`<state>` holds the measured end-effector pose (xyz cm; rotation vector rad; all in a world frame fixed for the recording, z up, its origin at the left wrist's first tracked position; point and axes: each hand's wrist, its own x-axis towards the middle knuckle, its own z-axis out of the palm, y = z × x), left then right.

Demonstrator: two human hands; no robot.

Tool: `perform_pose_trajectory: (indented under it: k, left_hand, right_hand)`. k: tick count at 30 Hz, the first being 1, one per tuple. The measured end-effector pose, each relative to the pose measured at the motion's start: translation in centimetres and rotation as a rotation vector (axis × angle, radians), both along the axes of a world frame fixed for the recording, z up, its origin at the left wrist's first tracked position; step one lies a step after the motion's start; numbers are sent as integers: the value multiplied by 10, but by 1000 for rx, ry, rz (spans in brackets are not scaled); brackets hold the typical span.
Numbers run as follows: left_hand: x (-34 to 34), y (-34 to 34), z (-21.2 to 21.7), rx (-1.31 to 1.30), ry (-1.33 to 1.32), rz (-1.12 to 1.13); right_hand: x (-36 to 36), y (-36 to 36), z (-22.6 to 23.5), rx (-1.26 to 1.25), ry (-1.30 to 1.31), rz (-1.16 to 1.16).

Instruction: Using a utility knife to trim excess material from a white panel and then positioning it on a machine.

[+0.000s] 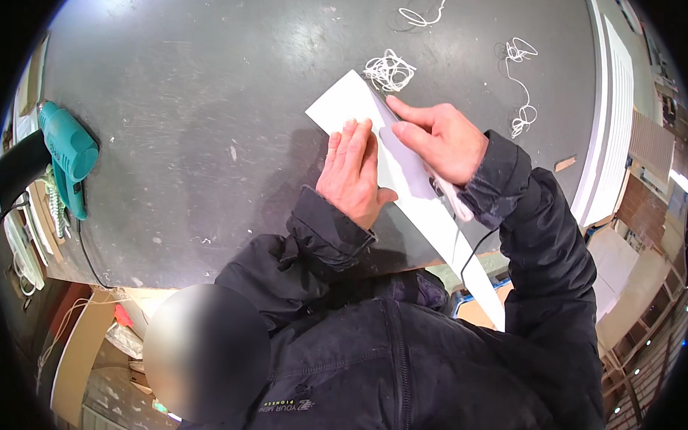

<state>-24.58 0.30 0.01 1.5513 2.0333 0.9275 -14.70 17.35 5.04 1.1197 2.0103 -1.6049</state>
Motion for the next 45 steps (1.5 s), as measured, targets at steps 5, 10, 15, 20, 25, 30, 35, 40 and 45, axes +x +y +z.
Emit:
perform_pose_trajectory:
  k: [5,10,15,20,25,30,35,40,45]
  left_hand:
    - [4,-1,-3,-9,2,16]
    - [5,1,-2,-7,-16,1]
    - [5,0,-5,-28,7,-32]
    - [2,-2,-11,11,71,-55]
    - [0,-1,-13,-13,166,-79]
    - [1,0,-12,-50,204,-84]
    - [-1,0,-7,-39,223,-125]
    - [2,0,-2,14,252,-178]
    - [6,1,-5,40,221,-174]
  right_hand:
    - [9,-13,21,103,-21,64]
    - [25,-18,26,142,-6,93]
    - [50,-21,30,81,-87,88]
    - [86,-31,29,62,-128,65]
    - [113,-41,28,81,-106,42]
    - [136,-55,19,116,-43,-16]
    - [140,-64,38,-166,-107,-203]
    - [121,-87,39,-386,-54,-655]
    - [122,-84,11,-33,18,-376]
